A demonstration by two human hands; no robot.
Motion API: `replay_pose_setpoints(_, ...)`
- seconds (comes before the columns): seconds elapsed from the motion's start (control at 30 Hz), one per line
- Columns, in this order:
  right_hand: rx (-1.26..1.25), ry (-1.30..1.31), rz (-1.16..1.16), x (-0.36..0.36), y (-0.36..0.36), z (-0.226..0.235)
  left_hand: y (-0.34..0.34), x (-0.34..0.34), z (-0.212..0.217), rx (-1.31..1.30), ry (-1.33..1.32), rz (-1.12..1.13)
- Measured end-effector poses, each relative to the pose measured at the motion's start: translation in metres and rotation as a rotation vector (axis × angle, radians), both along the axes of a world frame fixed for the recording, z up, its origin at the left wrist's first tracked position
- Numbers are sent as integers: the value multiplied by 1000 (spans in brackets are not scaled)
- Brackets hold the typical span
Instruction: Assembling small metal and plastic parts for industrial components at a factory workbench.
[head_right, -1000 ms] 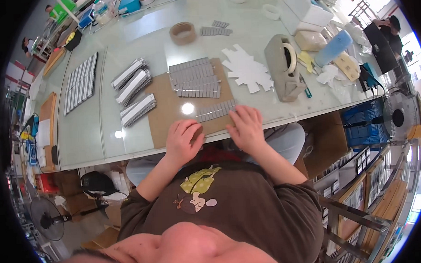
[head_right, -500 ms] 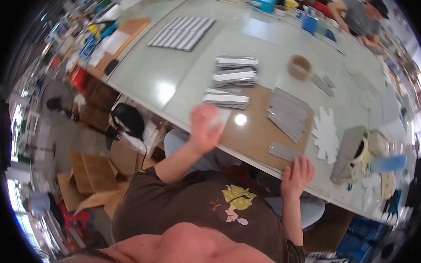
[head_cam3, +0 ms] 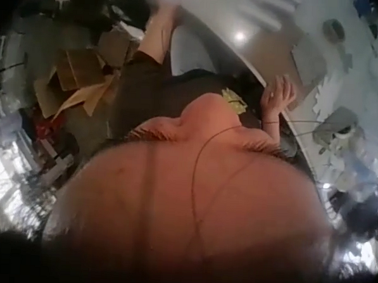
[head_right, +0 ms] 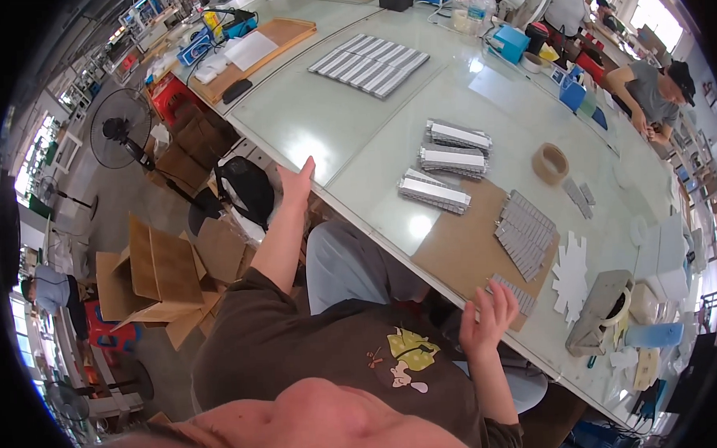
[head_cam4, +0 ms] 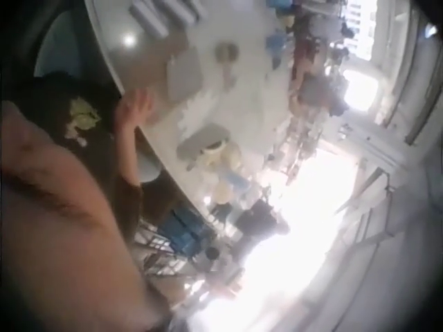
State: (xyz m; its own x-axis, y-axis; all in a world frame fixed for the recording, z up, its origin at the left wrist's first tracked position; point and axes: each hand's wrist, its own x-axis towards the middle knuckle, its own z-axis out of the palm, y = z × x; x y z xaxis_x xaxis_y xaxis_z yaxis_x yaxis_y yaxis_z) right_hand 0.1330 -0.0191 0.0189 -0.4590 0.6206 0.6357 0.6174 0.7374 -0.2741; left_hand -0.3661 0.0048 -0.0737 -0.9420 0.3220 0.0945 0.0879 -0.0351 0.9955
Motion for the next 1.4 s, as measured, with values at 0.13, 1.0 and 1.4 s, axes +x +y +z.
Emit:
replay_pose_setpoints(0.13, -40, 76, 163, -44, 10, 15, -17, 5, 2, 121, 86, -120)
replay_pose_setpoints(1.0, -1698, 596, 422, -300, 86, -5, -92, -15, 25, 432, -763, -529)
replay_pose_setpoints(1.4, -1846, 989, 543, -344, 98, -30, -94, 2, 73, 466, -392, -628)
